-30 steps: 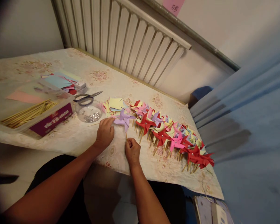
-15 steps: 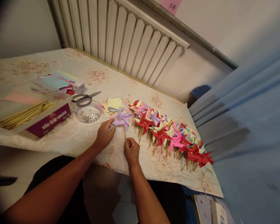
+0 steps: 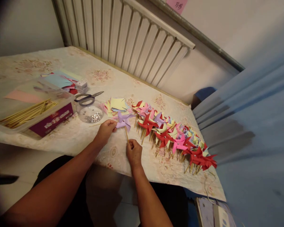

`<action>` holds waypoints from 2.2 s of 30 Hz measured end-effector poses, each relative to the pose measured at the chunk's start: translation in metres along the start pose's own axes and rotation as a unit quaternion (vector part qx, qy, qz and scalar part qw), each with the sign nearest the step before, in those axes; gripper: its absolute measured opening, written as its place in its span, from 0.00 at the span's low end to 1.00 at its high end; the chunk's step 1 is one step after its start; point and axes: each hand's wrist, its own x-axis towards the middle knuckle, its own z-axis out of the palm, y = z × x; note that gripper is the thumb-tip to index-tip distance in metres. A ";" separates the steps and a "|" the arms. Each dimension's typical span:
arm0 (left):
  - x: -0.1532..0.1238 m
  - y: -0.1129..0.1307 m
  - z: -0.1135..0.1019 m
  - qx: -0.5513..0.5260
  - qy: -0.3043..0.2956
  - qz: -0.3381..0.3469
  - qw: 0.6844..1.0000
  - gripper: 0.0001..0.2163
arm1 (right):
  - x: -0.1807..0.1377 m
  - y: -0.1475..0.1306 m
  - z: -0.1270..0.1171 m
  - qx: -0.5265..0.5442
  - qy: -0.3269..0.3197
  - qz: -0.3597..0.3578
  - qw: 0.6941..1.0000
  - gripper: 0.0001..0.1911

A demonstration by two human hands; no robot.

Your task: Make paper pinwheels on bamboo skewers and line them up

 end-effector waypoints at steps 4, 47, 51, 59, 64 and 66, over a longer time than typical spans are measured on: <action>0.001 0.000 0.001 -0.070 -0.017 -0.063 0.995 0.05 | 0.000 0.000 0.000 0.004 -0.001 0.002 1.000 0.09; 0.004 0.004 -0.002 -0.177 -0.064 -0.171 0.967 0.06 | -0.001 0.002 0.000 0.004 0.009 -0.002 1.000 0.09; 0.005 0.006 -0.003 -0.194 -0.062 -0.166 0.965 0.06 | -0.001 0.001 -0.001 0.003 0.003 -0.004 1.000 0.09; 0.009 0.002 -0.003 -0.221 -0.078 -0.150 0.961 0.07 | -0.001 0.003 0.000 0.004 0.002 -0.004 1.000 0.10; 0.008 0.005 -0.003 -0.234 -0.095 -0.147 0.956 0.09 | -0.001 0.004 0.000 0.008 0.003 -0.013 1.000 0.09; 0.007 0.006 -0.003 -0.238 -0.097 -0.151 0.955 0.09 | -0.001 0.004 0.000 0.008 0.004 -0.016 1.000 0.09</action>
